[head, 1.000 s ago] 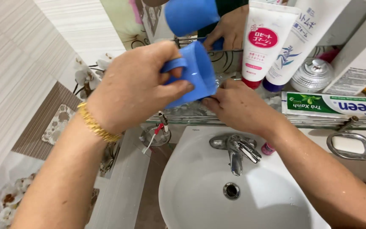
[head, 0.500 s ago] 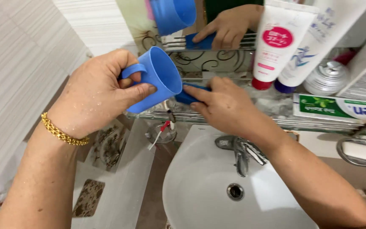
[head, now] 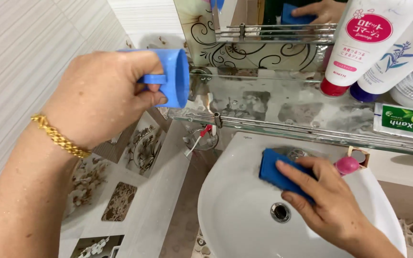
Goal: Cleaning a bathroom sink, shelf, and shower head with a brush and water.
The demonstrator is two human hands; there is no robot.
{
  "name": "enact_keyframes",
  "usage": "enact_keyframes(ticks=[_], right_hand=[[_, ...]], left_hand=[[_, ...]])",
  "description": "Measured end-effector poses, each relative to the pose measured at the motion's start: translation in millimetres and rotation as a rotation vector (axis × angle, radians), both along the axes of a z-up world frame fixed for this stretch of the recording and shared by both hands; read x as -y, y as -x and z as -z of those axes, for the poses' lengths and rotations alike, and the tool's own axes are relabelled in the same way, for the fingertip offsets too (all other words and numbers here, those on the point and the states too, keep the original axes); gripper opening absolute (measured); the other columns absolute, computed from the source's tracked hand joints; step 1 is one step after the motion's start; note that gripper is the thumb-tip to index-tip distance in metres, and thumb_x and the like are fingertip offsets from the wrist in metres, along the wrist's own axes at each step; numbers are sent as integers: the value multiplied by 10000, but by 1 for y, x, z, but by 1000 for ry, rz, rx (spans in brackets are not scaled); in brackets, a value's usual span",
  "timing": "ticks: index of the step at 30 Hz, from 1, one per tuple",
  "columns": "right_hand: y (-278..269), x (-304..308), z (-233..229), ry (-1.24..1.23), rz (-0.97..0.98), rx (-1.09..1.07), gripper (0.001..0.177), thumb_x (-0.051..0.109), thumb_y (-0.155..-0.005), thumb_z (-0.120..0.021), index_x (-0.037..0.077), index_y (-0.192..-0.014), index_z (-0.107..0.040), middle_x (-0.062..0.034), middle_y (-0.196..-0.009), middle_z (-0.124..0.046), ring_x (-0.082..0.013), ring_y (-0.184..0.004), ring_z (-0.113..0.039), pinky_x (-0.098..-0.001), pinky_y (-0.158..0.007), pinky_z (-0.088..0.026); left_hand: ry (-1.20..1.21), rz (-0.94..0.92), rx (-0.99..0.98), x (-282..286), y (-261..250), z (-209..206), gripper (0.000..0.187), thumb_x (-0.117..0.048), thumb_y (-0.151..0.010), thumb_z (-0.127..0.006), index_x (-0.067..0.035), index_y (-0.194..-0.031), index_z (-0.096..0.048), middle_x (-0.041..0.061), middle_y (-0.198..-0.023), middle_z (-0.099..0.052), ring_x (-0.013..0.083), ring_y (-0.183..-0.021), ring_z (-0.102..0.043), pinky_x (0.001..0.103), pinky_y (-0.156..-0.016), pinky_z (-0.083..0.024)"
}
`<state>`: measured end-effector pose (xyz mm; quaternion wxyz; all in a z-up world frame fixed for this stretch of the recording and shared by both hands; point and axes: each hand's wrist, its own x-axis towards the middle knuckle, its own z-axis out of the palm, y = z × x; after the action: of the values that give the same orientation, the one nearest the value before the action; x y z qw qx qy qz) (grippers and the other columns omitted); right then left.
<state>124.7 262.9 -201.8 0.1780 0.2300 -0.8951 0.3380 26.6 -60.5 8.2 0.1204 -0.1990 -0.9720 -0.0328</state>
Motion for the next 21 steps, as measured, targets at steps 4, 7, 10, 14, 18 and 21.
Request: enact_keyframes(ticks=[4, 7, 10, 14, 18, 21], right_hand=[[-17, -8, 32, 110, -10, 133, 548, 239, -804, -774, 152, -1332, -657, -111, -1154, -622, -261, -971, -621, -345, -823, -520], [-31, -21, 49, 124, 62, 178, 618, 254, -833, -748, 126, -1414, -580, -136, -1175, -604, -286, -1035, -605, -358, -868, -510], [-39, -35, 58, 135, 296, 563, 947, 300, -726, -813, 149, -1570, -410, -146, -1219, -574, -285, -1008, -603, -364, -797, -525], [-56, -71, 108, 148, 410, 571, 841, 293, -752, -820, 96, -1478, -445, -148, -1163, -582, -256, -1014, -613, -362, -827, -531], [-64, -92, 149, 583, 542, 754, 691, 257, -823, -755, 71, -1429, -482, -75, -1144, -660, -192, -1015, -628, -350, -851, -525], [-59, -93, 162, 780, 538, 740, 660, 241, -863, -717, 70, -1453, -474, -79, -1137, -638, -181, -998, -596, -349, -852, -505]], left_hand=[[222, 144, -226, -21, -8, -2, 110, -215, -848, -789, -150, -843, -700, 60, -742, -698, 302, -746, -672, 455, -645, -511], [337, 177, -384, -35, -26, 1, 97, -154, -860, -772, -140, -829, -681, 64, -749, -682, 301, -780, -670, 446, -625, -509], [368, 141, -441, -43, -52, 2, 111, -137, -808, -774, -113, -842, -672, 68, -765, -676, 293, -767, -668, 423, -624, -520], [168, -32, -235, 8, -87, 69, 221, -130, -786, -836, -81, -949, -696, 94, -815, -690, 235, -728, -675, 355, -670, -530], [-848, 11, 377, 61, -102, 202, 181, -108, -837, -811, -104, -953, -673, -5, -813, -679, 69, -679, -647, 242, -592, -523], [-764, -121, 728, 12, -89, 253, 126, -201, -845, -776, -100, -897, -719, -9, -690, -634, 81, -627, -576, 267, -550, -480]])
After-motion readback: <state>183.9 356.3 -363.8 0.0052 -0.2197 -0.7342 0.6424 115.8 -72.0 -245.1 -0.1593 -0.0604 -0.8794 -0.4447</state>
